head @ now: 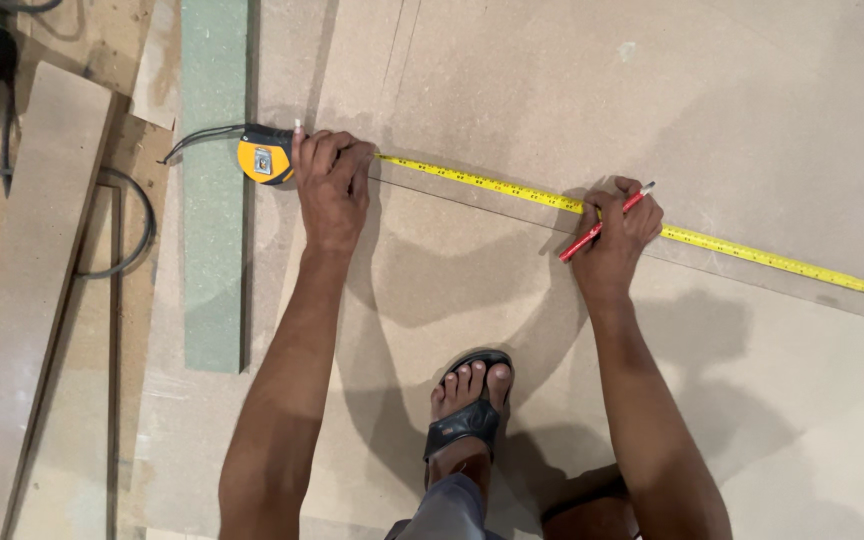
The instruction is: The person uses a tape measure and a red pencil to mark measurements on a tiled floor. They repeatedly extend the tape measure, align it with the floor tiles, and make marks at specific intervals.
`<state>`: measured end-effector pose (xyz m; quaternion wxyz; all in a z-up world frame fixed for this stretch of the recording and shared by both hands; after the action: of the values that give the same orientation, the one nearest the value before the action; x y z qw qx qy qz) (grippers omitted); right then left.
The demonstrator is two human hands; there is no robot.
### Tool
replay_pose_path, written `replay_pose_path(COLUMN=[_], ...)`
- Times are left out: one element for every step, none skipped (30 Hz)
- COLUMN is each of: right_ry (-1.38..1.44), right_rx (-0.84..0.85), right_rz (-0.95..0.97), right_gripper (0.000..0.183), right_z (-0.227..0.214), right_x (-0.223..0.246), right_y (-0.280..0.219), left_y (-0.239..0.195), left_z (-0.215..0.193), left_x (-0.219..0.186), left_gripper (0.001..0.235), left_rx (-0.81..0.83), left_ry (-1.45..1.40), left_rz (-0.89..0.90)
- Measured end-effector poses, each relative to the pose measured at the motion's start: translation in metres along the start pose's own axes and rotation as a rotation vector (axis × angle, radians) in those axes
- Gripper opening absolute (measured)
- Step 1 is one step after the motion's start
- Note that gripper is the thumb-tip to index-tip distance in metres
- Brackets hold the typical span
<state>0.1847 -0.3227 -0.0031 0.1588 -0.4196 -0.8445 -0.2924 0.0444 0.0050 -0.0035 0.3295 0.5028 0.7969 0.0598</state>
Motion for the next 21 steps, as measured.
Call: replay_pose_path(right_ry=[0.000, -0.001, -0.002, -0.013, -0.023, -0.033, -0.028, -0.013, 0.003, -0.004, -0.011, -0.017, -0.007, 0.000, 0.007, -0.002, -0.012, -0.022, -0.025, -0.028, -0.030], right_rx=[0.002, 0.004, 0.006, 0.003, 0.000, 0.003, 0.012, 0.020, 0.029, 0.025, 0.021, 0.013, 0.015, 0.019, 0.024, 0.028, 0.032, 0.037, 0.042, 0.046, 0.049], right_rz=[0.003, 0.003, 0.002, 0.001, 0.000, 0.000, 0.002, 0.004, 0.006, 0.003, -0.001, -0.007, -0.019, -0.029, -0.038, -0.034, -0.031, -0.029, -0.025, -0.020, -0.016], right_gripper=[0.020, 0.020, 0.020, 0.020, 0.021, 0.021, 0.020, 0.020, 0.020, 0.020, 0.021, 0.022, 0.021, 0.020, 0.019, 0.019, 0.019, 0.019, 0.019, 0.020, 0.020], right_z=[0.000, 0.001, 0.000, 0.000, 0.000, 0.000, -0.001, 0.000, 0.002, 0.002, 0.000, -0.001, -0.001, -0.002, -0.002, -0.002, -0.001, 0.000, 0.000, 0.001, 0.002], right_x=[0.000, -0.001, 0.000, 0.000, 0.001, 0.002, 0.002, 0.004, 0.006, 0.008, 0.010, 0.012, 0.015, 0.018, 0.021, 0.022, 0.023, 0.024, 0.025, 0.026, 0.026], right_y=[-0.001, -0.001, -0.001, 0.001, 0.003, 0.003, 0.003, 0.004, 0.005, 0.005, 0.005, 0.006, 0.007, 0.007, 0.007, 0.008, 0.008, 0.009, 0.009, 0.010, 0.011], left_y=[-0.001, -0.001, -0.002, 0.000, 0.002, 0.001, 0.001, 0.002, 0.004, 0.004, 0.004, 0.005, 0.005, 0.004, 0.004, 0.004, 0.004, 0.004, 0.004, 0.004, 0.004], left_z=[-0.001, -0.001, -0.002, -0.003, -0.004, -0.005, -0.005, -0.008, -0.008, -0.008, -0.007, -0.006, -0.006, -0.006, -0.006, -0.005, -0.005, -0.004, -0.004, -0.003, -0.003], left_x=[0.000, -0.001, -0.001, -0.002, -0.001, -0.001, -0.001, 0.001, 0.001, 0.001, 0.001, 0.001, 0.002, 0.003, 0.004, 0.004, 0.004, 0.005, 0.005, 0.006, 0.006], left_gripper=[0.022, 0.024, 0.025, 0.027, 0.029, 0.030, 0.032, 0.032, 0.031, 0.031, 0.031, 0.031, 0.031, 0.030, 0.030, 0.029, 0.029, 0.029, 0.029, 0.029, 0.029], left_rx=[-0.004, -0.002, 0.000, -0.003, -0.001, 0.006, 0.012, 0.011, 0.010, 0.016, 0.022, 0.024, 0.025, 0.029, 0.032, 0.036, 0.038, 0.038, 0.039, 0.040, 0.041], left_ry=[-0.011, -0.015, -0.018, -0.023, -0.033, -0.042, -0.050, -0.061, -0.073, -0.086, -0.083, -0.080, -0.077, -0.082, -0.086, -0.094, -0.089, -0.085, -0.081, -0.078, -0.075], left_rz=[0.000, 0.000, -0.001, 0.001, 0.002, -0.003, -0.007, -0.002, 0.003, 0.009, 0.000, -0.007, -0.013, -0.019, -0.025, -0.031, -0.034, -0.039, -0.044, -0.043, -0.042])
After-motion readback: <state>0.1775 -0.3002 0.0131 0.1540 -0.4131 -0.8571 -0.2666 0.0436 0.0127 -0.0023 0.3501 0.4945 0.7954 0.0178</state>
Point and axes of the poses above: each hand's wrist, its own y-axis towards the middle knuckle, its own z-axis out of the palm, x = y × z, the point moved 8 cm from there along y, towards the middle knuckle, and after that the axes turned 6 degrees about y, right-handed, at the moved point
